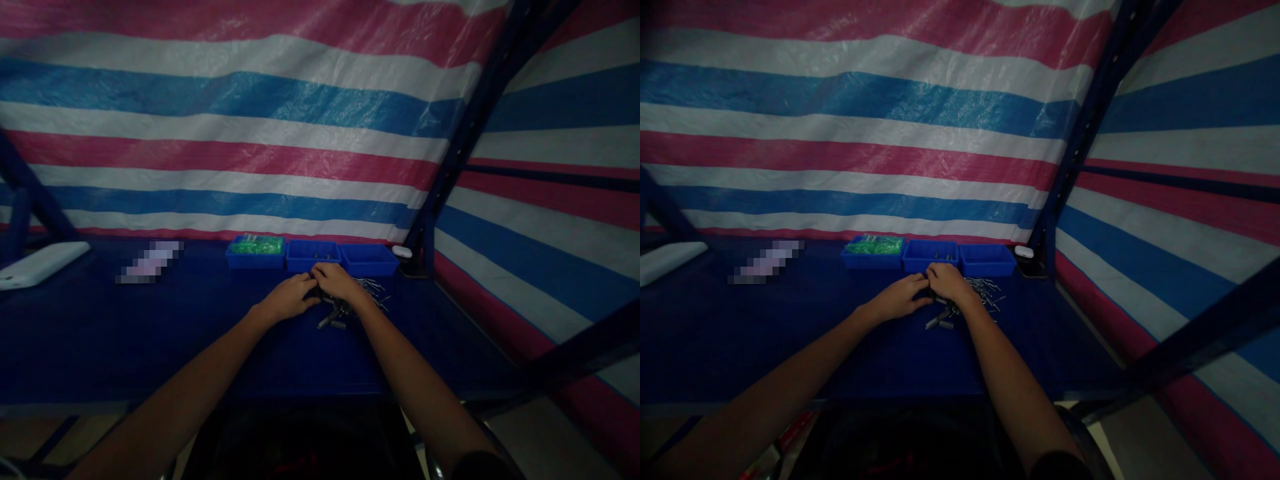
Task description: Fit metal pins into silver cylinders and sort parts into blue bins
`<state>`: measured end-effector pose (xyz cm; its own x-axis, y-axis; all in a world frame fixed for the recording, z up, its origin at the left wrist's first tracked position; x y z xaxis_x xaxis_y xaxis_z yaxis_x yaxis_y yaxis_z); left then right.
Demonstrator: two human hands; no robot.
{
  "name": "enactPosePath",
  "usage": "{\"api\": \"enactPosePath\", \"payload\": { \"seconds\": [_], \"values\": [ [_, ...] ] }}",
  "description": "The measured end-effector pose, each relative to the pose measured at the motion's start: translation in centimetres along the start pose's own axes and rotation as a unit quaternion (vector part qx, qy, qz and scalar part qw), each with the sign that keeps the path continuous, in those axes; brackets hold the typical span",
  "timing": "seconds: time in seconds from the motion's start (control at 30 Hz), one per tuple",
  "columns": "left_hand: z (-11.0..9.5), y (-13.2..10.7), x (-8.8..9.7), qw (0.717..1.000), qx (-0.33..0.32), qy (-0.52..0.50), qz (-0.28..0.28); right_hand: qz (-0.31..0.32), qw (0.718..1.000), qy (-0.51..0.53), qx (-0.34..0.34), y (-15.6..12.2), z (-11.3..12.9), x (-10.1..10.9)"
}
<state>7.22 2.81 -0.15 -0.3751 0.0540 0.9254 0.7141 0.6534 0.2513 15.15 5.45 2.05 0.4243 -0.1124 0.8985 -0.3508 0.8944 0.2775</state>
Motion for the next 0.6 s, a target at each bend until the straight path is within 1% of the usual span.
{"api": "enactPosePath", "payload": {
  "seconds": [0.13, 0.27, 0.43, 0.5, 0.6],
  "values": [
    [0.5, -0.1, 0.4, 1.0, 0.005, 0.023, -0.009, 0.01, 1.0, 0.02, -0.005, 0.1, -0.1, -0.4],
    [0.8, 0.0, 0.7, 1.0, 0.013, 0.017, -0.015, -0.01, 1.0, 0.023, 0.007, 0.2, 0.0, -0.1],
    [1.7, 0.0, 0.9, 0.999, 0.046, -0.004, -0.021, -0.023, 0.999, 0.029, 0.018, 0.1, 0.2, 0.0],
    [2.0, 0.0, 1.0, 0.997, 0.059, -0.021, -0.037, -0.015, 0.999, 0.035, 0.024, 0.0, 0.4, -0.1],
    [2.8, 0.0, 1.2, 0.989, 0.088, -0.094, -0.072, -0.003, 0.998, 0.047, 0.039, -0.2, 0.6, -0.4]
  ]
}}
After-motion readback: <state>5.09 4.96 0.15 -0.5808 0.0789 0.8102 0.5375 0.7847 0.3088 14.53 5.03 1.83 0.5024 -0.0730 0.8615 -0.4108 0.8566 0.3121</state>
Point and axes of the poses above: each hand's wrist, its own y-axis towards the middle knuckle, its own x-axis out of the back of the hand, z = x × y, the point moved 7 cm from there along y, towards the middle knuckle, and after that the axes turned 3 degrees about -y, right-handed, at the moved point
